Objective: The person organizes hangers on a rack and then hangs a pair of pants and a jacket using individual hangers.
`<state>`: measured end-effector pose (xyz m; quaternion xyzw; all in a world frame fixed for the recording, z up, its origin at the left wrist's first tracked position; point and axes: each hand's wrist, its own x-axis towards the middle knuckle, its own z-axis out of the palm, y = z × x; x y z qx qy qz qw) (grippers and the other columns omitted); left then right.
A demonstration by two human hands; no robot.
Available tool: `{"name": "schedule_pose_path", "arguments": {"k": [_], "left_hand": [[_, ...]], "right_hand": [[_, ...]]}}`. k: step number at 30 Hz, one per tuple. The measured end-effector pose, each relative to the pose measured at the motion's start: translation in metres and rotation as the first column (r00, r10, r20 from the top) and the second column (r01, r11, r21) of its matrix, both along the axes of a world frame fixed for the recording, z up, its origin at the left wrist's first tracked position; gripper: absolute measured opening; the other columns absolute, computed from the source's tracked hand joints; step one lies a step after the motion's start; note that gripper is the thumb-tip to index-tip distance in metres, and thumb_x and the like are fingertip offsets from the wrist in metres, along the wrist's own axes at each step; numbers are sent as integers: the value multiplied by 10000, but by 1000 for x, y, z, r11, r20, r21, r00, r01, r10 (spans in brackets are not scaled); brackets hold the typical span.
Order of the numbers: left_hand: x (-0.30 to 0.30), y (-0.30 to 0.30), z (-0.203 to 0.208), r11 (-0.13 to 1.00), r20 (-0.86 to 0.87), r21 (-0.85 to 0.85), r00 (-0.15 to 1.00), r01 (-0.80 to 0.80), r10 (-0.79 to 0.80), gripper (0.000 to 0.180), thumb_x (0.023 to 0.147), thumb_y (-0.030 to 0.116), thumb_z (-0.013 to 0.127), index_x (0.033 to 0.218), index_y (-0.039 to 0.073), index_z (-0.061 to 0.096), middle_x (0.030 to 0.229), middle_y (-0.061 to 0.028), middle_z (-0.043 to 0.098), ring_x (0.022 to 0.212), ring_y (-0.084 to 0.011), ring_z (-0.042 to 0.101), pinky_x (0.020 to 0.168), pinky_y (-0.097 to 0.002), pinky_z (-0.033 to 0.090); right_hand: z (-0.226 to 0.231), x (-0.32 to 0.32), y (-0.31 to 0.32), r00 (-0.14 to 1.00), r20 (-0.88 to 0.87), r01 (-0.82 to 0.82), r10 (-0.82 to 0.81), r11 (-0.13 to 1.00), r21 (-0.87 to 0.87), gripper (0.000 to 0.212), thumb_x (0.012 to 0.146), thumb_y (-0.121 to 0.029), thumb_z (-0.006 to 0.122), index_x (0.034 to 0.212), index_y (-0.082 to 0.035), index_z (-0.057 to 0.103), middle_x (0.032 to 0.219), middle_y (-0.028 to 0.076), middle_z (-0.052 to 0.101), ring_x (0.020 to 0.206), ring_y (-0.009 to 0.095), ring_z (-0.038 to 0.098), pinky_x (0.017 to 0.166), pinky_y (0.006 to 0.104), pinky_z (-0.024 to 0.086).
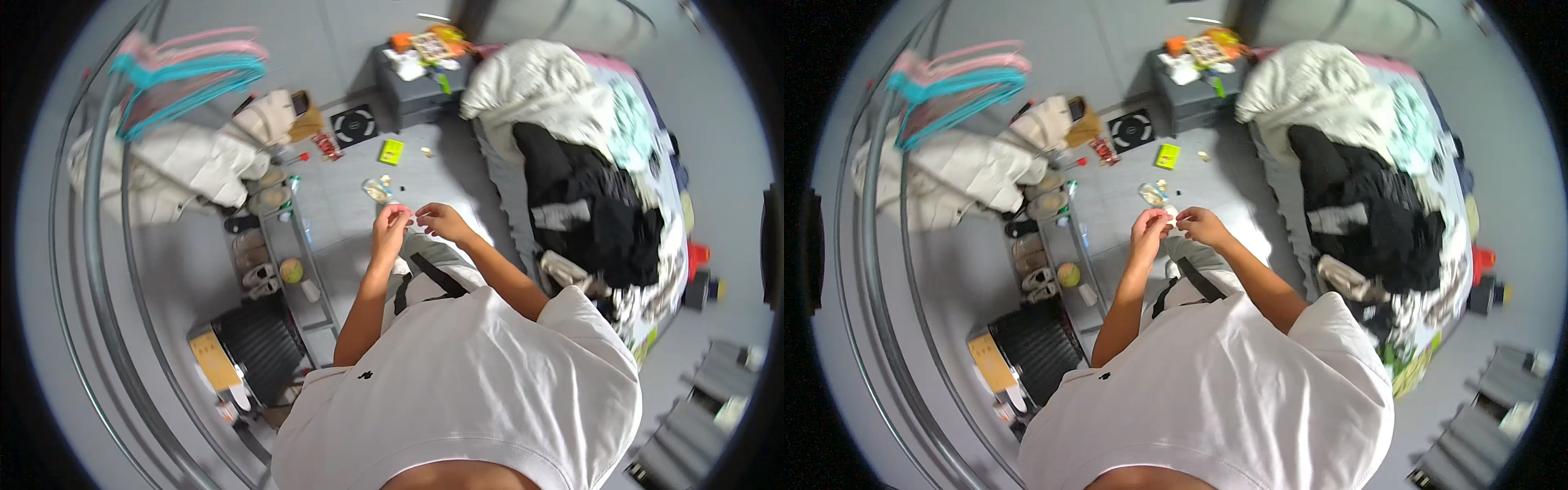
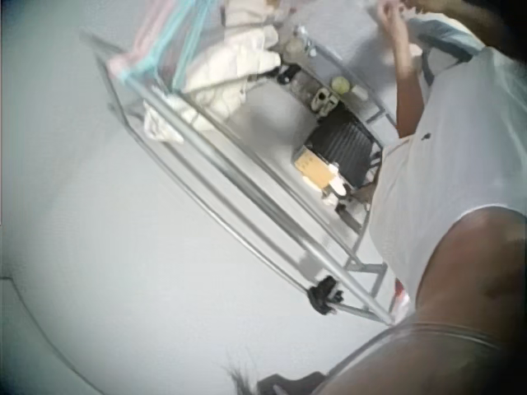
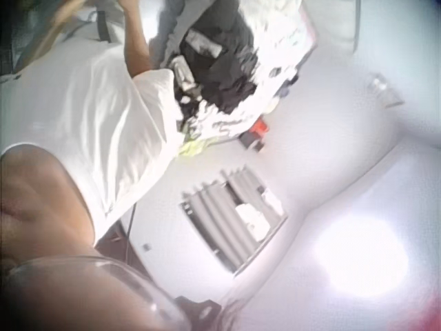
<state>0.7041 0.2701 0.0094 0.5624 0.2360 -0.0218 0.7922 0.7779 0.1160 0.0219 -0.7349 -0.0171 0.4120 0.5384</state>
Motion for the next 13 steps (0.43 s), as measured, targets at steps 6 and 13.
{"name": "schedule_pose_path", "arguments": {"k": [6,13], "left_hand": [[4,-100,-4,916,-56,37,916,400,-398,164,929,174,581,1047,60,583,989,-60,673,834,-122,617,721,-254,468],[33,-243,2,740,-74,122,749,662,-658,212,898,207,622,1048,63,581,983,-50,675,831,-112,613,716,-240,457]], "right_hand": [[-2,-43,-131,862,-46,507,-506,861,28,178,881,-166,613,1034,-77,609,901,14,648,725,101,603,661,248,486],[-3,-87,-257,608,-124,794,-784,598,108,217,879,-196,615,1065,-85,619,934,14,664,737,114,605,690,262,493]]}}
